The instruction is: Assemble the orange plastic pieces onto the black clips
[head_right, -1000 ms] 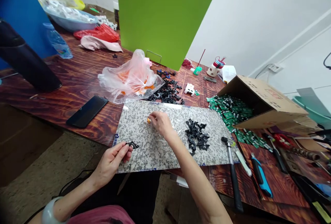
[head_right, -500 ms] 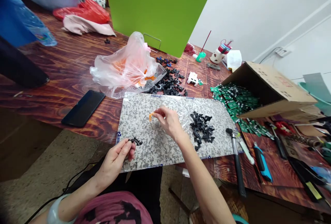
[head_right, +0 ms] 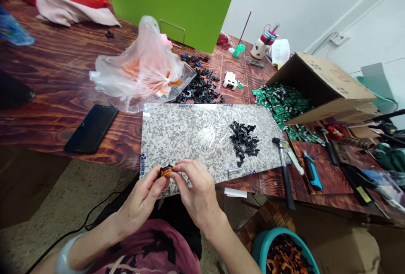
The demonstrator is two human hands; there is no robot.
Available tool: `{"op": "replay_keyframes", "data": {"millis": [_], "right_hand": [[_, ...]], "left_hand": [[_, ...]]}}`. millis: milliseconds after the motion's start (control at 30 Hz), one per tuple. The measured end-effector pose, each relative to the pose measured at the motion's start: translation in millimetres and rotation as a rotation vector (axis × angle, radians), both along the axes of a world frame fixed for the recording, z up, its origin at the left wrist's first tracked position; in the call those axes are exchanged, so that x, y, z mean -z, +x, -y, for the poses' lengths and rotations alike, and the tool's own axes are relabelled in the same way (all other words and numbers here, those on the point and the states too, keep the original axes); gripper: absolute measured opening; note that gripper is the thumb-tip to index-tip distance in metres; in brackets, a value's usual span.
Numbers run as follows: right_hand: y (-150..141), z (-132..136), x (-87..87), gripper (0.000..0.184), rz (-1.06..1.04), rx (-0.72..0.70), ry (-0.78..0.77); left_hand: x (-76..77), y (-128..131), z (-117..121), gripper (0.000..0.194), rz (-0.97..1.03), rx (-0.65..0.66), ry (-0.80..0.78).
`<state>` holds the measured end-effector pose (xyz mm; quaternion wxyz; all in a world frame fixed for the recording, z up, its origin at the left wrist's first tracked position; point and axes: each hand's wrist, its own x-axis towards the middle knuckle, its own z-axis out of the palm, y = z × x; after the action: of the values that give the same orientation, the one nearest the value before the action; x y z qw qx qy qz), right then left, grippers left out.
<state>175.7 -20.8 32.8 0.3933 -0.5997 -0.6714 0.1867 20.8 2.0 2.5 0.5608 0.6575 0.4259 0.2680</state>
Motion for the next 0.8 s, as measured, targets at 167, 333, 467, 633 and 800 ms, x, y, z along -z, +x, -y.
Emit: {"op": "replay_keyframes", "data": {"millis": [167, 333, 467, 633, 800], "right_hand": [[-4.1, 4.7, -1.7, 0.011, -0.008, -0.004, 0.026], [-7.6, 7.1, -3.7, 0.012, -0.035, -0.018, 0.014], [-7.8, 8.7, -3.8, 0.011, -0.067, -0.016, 0.011], [-5.5, 10.5, -4.5, 0.008, -0.074, -0.028, -0.011], [-1.9, 12.6, -4.4, 0.006, -0.115, -0.029, -0.047]], "left_hand": [[-2.3, -1.2, 0.7, 0.020, -0.002, 0.026, 0.038], [-5.0, -4.0, 3.2, 0.020, -0.001, 0.039, 0.055], [-4.7, -5.4, 4.9, 0.019, -0.009, 0.035, 0.080], [-2.3, -5.0, 6.2, 0.021, -0.014, 0.057, 0.117], [-0.9, -4.0, 6.7, 0.020, -0.009, 0.077, 0.136]]}}
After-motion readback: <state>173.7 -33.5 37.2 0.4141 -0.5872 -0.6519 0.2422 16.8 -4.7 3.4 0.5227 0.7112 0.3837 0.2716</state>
